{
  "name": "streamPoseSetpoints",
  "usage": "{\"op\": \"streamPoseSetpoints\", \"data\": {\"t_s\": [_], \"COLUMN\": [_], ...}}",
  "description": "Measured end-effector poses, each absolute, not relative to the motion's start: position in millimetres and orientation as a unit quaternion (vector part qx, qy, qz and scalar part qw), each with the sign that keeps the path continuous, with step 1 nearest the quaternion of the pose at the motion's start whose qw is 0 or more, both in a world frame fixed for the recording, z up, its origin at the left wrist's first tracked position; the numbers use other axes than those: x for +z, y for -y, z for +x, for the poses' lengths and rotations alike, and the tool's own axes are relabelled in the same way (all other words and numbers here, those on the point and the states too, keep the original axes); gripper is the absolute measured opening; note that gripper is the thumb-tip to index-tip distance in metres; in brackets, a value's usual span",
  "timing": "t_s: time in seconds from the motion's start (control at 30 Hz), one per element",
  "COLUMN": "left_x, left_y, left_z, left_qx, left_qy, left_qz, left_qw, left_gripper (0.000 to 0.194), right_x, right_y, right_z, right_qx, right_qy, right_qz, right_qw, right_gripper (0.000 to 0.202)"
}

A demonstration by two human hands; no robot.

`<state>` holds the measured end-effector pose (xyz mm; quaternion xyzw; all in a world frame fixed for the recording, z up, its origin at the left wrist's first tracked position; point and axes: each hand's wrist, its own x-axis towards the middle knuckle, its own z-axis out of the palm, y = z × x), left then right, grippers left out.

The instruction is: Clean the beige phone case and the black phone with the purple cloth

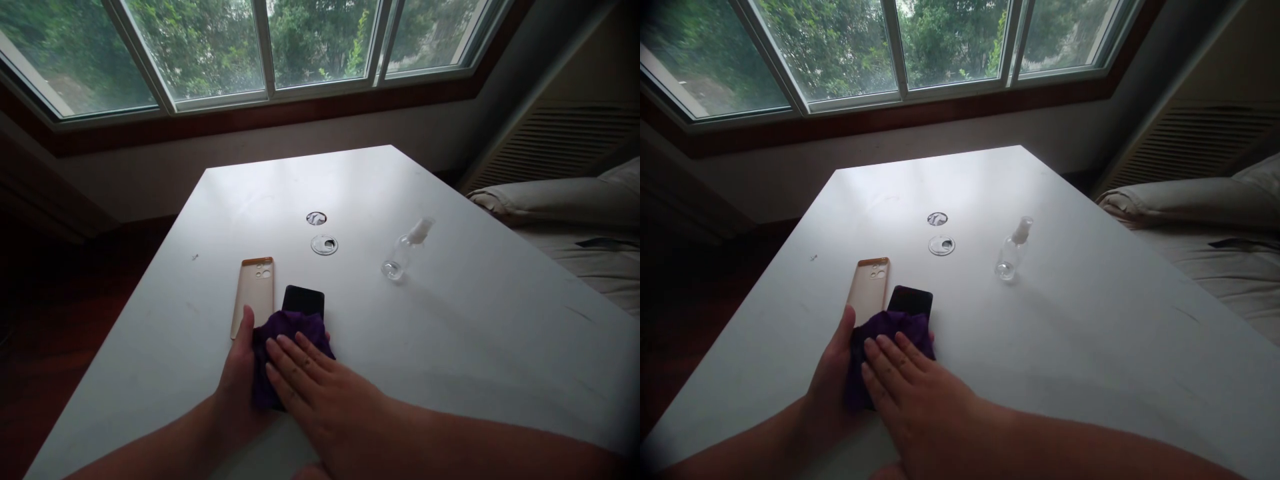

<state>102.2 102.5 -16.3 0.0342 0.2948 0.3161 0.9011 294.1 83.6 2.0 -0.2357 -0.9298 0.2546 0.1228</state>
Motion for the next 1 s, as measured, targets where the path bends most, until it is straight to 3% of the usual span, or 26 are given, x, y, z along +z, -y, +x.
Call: {"op": "streamPoseSetpoints", "data": {"t_s": [0.23, 0.43, 0.63, 0.83, 0.93, 1.0], "left_x": [-17.8, -12.1, -6.7, -7.2, -3.9, 0.1], "left_y": [-107.1, -102.4, -103.2, -98.7, -96.0, -94.8], "left_z": [107.5, 100.6, 101.5, 96.9, 95.4, 95.5], "left_qx": [0.398, 0.327, 0.392, 0.367, 0.379, 0.375], "left_qy": [-0.233, -0.298, -0.264, -0.319, -0.304, -0.297], "left_qz": [0.085, -0.009, 0.005, -0.039, -0.038, -0.036], "left_qw": [0.883, 0.897, 0.882, 0.873, 0.873, 0.877], "left_gripper": [0.078, 0.092, 0.08, 0.087, 0.082, 0.08], "right_x": [-0.5, 6.3, 6.5, 3.2, 16.5, 31.6], "right_y": [-109.6, -89.9, -108.7, -91.9, -87.4, -84.2], "right_z": [300.2, 289.7, 293.8, 282.2, 276.9, 277.2], "right_qx": [0.243, 0.275, 0.221, 0.204, 0.179, 0.157], "right_qy": [0.902, 0.932, 0.911, 0.941, 0.943, 0.937], "right_qz": [-0.345, -0.214, -0.337, -0.25, -0.25, -0.243], "right_qw": [0.095, 0.098, 0.083, 0.104, 0.13, 0.195], "right_gripper": [0.088, 0.091, 0.083, 0.091, 0.082, 0.066]}}
